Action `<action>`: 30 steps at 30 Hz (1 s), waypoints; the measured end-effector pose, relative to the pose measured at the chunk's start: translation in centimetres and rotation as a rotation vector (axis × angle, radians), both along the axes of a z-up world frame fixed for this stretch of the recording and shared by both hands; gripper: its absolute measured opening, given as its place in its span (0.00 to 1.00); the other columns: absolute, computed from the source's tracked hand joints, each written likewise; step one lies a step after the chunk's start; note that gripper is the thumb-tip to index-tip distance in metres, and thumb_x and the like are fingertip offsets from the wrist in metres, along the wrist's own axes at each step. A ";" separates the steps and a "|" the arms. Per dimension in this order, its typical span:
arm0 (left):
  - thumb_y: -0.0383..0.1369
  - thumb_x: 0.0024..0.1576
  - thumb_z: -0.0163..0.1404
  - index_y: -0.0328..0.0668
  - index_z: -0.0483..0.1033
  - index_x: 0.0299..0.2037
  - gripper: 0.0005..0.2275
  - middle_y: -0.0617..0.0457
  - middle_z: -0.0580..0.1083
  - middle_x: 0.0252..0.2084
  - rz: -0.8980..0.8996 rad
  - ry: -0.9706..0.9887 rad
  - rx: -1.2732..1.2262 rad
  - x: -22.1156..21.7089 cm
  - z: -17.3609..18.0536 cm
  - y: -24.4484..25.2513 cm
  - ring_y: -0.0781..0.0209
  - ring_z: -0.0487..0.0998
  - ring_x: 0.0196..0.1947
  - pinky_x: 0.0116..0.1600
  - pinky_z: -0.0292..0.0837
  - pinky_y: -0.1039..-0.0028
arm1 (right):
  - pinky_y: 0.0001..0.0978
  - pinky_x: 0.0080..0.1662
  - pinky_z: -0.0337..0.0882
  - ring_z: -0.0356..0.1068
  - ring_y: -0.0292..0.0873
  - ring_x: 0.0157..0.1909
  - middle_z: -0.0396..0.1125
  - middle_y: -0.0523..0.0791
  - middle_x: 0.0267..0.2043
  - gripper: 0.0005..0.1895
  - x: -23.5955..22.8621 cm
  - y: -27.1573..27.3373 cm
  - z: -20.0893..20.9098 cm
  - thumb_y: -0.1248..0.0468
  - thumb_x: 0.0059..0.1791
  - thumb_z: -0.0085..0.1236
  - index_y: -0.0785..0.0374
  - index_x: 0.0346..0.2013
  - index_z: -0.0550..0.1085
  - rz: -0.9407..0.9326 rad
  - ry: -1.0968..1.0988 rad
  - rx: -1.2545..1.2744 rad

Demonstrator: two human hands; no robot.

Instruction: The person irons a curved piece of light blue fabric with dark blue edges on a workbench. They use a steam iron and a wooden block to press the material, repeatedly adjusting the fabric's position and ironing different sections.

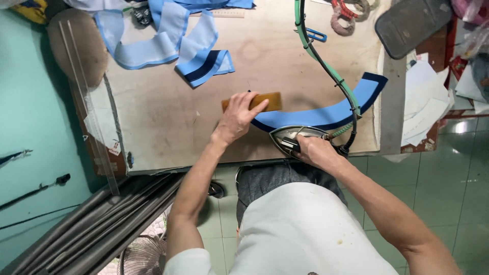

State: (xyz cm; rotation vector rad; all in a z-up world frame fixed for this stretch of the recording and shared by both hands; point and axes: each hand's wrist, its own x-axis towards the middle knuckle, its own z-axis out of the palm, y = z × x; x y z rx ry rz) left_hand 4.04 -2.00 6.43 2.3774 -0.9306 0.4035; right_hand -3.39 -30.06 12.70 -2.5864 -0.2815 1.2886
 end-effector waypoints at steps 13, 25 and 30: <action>0.39 0.48 0.61 0.60 0.73 0.58 0.25 0.46 0.68 0.57 -0.363 0.107 0.153 -2.0 -6.3 -1.4 0.48 0.69 0.56 0.60 0.64 0.56 | 0.57 0.48 0.75 0.75 0.61 0.50 0.74 0.58 0.42 0.25 -3.5 -8.7 1.7 0.44 0.49 0.53 0.61 0.48 0.71 -0.106 0.153 -0.046; 0.38 0.51 0.55 0.65 0.67 0.65 0.27 0.46 0.65 0.61 -0.213 0.180 0.158 -9.5 -6.0 -3.2 0.48 0.67 0.59 0.63 0.60 0.56 | 0.57 0.54 0.72 0.71 0.67 0.55 0.72 0.66 0.48 0.28 2.6 -10.8 13.2 0.48 0.46 0.60 0.69 0.48 0.72 -0.340 0.224 -0.031; 0.31 0.60 0.51 0.58 0.69 0.64 0.21 0.47 0.70 0.53 0.038 0.318 0.170 -9.5 -1.8 6.9 0.52 0.71 0.51 0.55 0.65 0.63 | 0.46 0.43 0.67 0.69 0.56 0.42 0.71 0.58 0.39 0.22 4.5 -12.8 15.9 0.50 0.46 0.60 0.65 0.43 0.73 -0.444 0.191 -0.072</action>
